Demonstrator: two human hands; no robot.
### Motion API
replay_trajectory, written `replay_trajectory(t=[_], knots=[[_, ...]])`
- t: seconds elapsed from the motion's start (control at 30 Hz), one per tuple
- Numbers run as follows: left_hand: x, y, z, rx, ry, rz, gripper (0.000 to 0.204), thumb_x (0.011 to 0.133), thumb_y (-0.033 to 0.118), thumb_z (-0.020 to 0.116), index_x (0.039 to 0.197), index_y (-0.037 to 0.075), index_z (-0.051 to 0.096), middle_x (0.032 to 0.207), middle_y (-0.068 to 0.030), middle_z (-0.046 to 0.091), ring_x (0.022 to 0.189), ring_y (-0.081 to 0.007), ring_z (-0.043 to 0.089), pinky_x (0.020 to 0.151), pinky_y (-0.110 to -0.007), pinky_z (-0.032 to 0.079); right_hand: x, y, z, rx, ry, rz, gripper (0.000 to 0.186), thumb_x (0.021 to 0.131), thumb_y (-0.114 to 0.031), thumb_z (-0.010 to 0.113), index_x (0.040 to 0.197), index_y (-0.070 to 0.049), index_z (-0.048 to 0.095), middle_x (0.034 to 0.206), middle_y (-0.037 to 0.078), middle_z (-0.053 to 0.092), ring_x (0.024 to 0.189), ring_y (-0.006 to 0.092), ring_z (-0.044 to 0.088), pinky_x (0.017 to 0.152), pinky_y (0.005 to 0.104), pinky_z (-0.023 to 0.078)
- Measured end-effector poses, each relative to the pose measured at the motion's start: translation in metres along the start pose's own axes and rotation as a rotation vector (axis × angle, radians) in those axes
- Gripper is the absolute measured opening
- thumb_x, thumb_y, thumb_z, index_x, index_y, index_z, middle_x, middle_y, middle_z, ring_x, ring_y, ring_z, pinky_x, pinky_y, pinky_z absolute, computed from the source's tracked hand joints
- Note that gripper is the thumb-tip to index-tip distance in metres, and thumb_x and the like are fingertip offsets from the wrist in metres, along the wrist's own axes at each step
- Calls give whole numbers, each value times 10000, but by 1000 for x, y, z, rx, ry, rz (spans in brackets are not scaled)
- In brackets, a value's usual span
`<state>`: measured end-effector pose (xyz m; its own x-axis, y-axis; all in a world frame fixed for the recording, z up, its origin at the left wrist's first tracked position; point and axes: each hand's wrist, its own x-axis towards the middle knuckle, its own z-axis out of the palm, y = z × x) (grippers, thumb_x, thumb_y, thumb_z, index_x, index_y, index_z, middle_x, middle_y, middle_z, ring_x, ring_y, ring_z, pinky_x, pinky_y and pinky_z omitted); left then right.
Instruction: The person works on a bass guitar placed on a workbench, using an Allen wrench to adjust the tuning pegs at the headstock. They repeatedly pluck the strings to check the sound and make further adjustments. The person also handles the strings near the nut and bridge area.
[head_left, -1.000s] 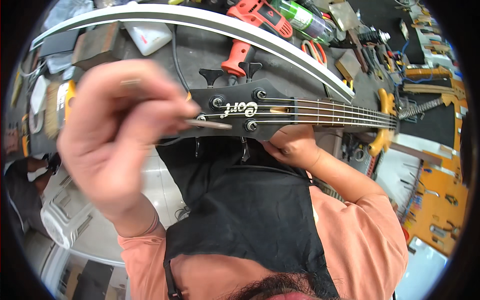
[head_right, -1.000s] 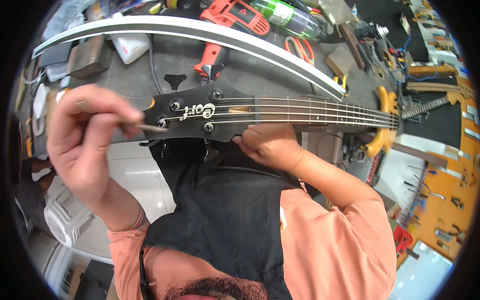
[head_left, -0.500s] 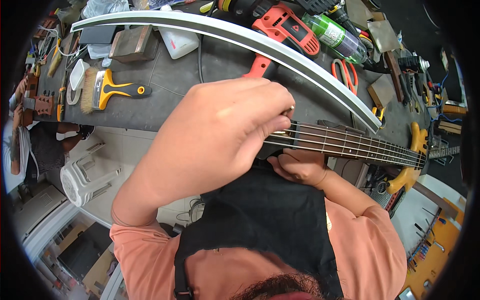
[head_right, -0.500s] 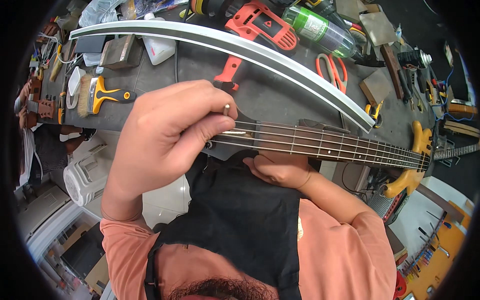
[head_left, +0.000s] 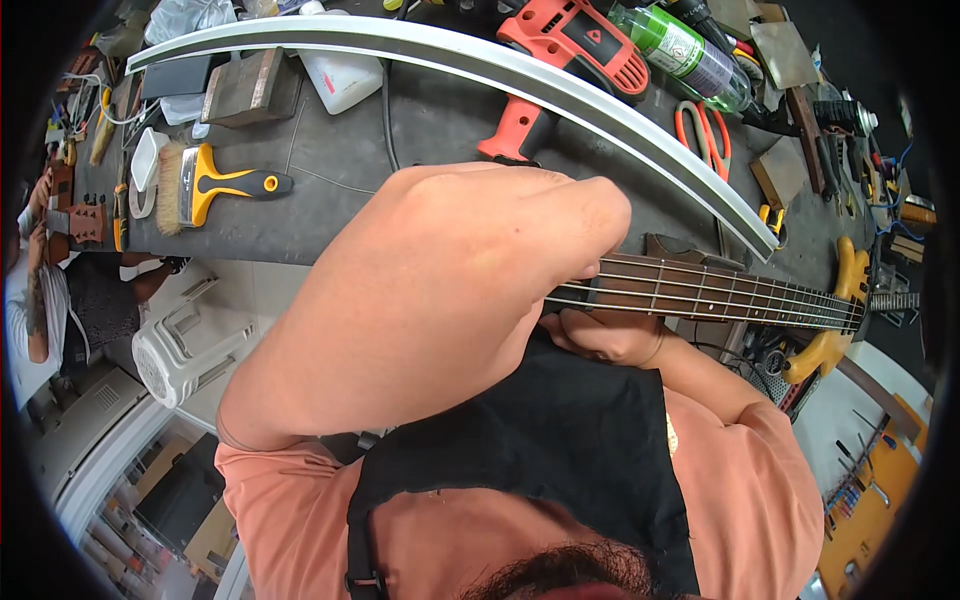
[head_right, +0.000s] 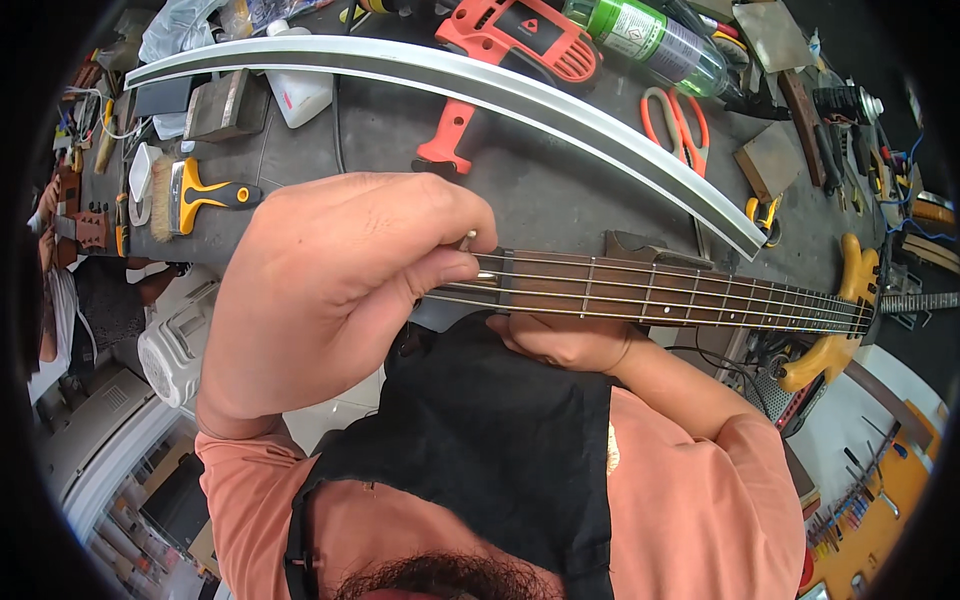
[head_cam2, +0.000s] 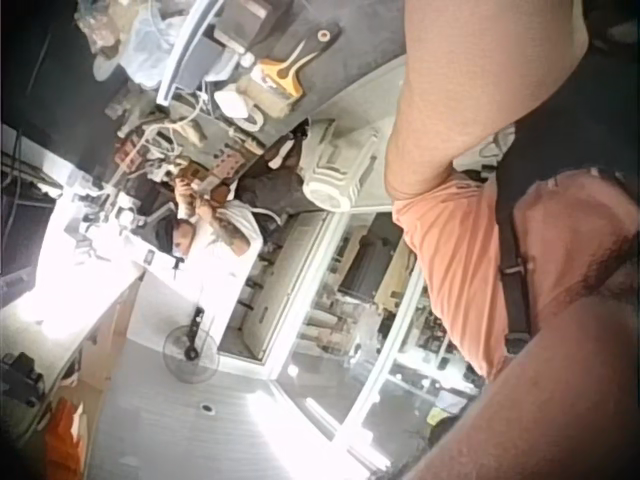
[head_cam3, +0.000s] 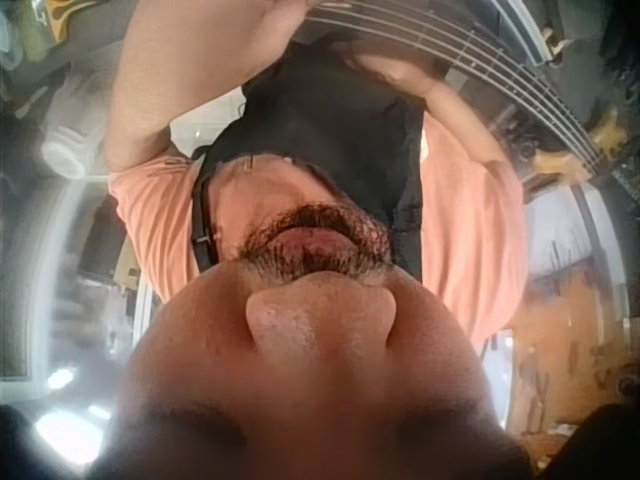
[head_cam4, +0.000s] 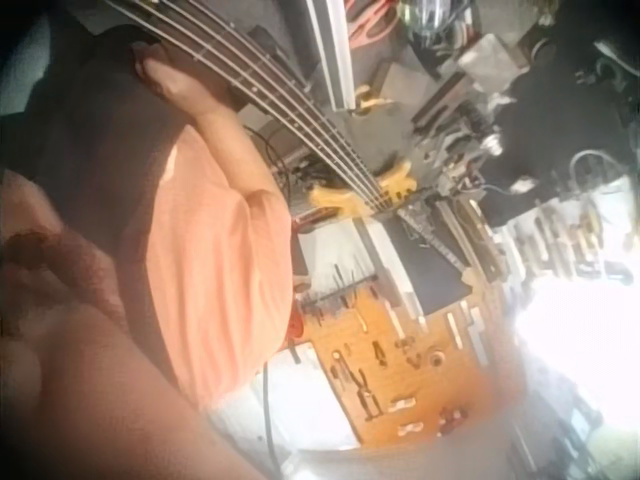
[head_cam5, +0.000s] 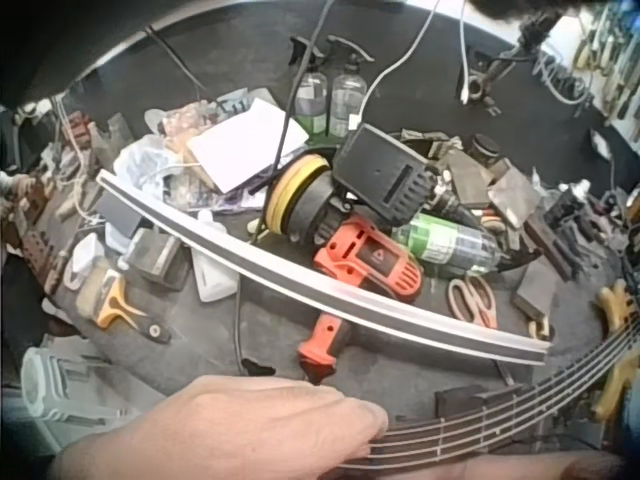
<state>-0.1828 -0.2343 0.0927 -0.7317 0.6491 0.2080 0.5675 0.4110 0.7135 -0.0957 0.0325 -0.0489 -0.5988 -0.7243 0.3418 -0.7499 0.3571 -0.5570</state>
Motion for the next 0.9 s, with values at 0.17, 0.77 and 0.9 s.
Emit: replay_trajectory(t=[0.17, 0.77, 0.9], knots=[[1, 7, 0, 34, -11, -51, 199, 922, -10, 793, 1093, 57, 716, 931, -94, 716, 813, -333, 718, 737, -412, 560, 1, 1, 0, 34, -1, 9, 268, 1019, -180, 858, 846, -84, 676, 754, 83, 565, 682, 290, 587, 623, 474, 455], [-11, 36, 22, 168, 221, -181, 231, 941, -102, 752, 1134, 24, 737, 958, -133, 737, 822, -322, 727, 741, -394, 581, -5, 6, 7, 67, 15, -37, 318, 1030, -195, 837, 810, -85, 635, 771, 84, 573, 666, 274, 591, 607, 469, 461], [-16, 29, 27, 161, 286, -68, 238, 917, -139, 762, 1111, -2, 742, 959, -142, 753, 834, -318, 735, 759, -392, 598, 2, 5, -8, 80, -39, -53, 344, 1037, -197, 827, 787, -83, 620, 767, 88, 562, 661, 283, 578, 606, 475, 453]])
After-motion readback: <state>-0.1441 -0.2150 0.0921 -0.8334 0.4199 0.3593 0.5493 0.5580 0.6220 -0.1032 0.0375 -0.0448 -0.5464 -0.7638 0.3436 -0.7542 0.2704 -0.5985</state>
